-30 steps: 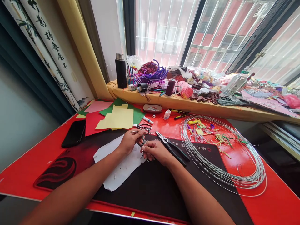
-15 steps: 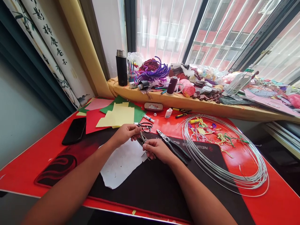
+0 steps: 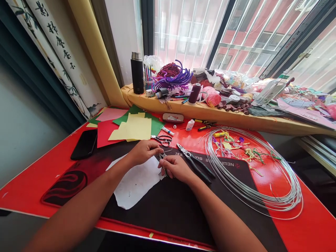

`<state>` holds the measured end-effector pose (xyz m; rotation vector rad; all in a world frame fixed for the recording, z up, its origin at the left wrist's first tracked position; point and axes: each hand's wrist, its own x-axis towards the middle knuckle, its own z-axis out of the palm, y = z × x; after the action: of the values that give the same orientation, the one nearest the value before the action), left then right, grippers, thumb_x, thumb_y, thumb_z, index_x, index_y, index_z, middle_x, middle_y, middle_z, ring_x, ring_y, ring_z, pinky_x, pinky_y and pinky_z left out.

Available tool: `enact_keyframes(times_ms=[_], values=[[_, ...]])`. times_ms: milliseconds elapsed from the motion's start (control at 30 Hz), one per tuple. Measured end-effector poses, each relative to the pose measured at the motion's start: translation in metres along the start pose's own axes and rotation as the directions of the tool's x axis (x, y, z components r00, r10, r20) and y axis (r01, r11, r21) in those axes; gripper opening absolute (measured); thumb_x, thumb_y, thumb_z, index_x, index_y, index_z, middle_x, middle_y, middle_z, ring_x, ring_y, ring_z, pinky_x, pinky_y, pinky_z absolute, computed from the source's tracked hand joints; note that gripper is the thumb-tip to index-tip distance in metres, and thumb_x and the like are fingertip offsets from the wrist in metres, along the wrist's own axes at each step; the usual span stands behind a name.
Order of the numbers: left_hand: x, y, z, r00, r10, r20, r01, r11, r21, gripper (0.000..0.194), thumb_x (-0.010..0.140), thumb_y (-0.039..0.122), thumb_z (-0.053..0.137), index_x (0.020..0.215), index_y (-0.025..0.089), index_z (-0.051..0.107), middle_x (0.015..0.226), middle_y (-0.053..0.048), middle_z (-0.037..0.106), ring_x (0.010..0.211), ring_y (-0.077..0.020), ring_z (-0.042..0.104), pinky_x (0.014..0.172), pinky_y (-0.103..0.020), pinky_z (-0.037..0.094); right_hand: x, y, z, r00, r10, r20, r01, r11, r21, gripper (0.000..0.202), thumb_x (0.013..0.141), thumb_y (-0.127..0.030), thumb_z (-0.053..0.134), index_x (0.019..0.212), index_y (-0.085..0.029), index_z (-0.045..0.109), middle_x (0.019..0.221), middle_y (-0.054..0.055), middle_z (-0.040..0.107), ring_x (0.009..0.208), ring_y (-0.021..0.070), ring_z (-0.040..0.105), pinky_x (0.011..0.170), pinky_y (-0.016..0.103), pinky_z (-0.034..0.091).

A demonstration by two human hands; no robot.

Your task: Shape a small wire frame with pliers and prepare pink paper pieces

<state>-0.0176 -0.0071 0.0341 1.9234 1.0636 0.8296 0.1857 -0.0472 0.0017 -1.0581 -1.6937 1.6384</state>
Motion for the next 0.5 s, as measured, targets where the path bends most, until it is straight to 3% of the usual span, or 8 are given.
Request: enact_keyframes(times_ms=[133,267,500], values=[[-0.0018,0.0005,-0.001,1.0,-0.015,-0.005,0.015,0.991,0.135,0.044,0.088,0.049,0.064,0.056,0.019,0.057,0.057,0.001,0.05,0.058,-0.014,0.043,0.054,-0.026,0.03,0.0009,0.0031,0.0046,0.997,0.013,-0.079,-0.015,0.999,-0.03,0.046,0.093,-0.058,0.059,0.076,-0.017,0.068,0.059,0.0,0.066,0.037,0.0072,0.042,0.042,0.022,0.029],[-0.0034,0.0007,-0.0079,0.986,-0.11,0.123,0.091,0.984,0.153,0.045,0.091,0.053,0.06,0.061,0.02,0.06,0.056,0.001,0.053,0.055,-0.0142,0.046,0.053,-0.026,0.03,0.002,0.0066,0.0077,0.992,0.032,-0.119,-0.042,0.996,-0.079,0.045,0.093,-0.057,0.061,0.074,-0.017,0.067,0.056,0.0,0.063,0.036,0.007,0.042,0.04,0.021,0.027],[0.003,0.0059,-0.0056,0.993,0.008,0.114,-0.029,0.982,0.184,0.046,0.093,0.049,0.057,0.058,0.019,0.056,0.057,0.001,0.048,0.058,-0.0139,0.042,0.055,-0.026,0.028,0.0017,0.009,0.0041,0.998,-0.004,-0.063,0.001,0.999,-0.051,0.045,0.095,-0.058,0.059,0.078,-0.017,0.068,0.06,0.001,0.067,0.038,0.0071,0.043,0.041,0.02,0.029]])
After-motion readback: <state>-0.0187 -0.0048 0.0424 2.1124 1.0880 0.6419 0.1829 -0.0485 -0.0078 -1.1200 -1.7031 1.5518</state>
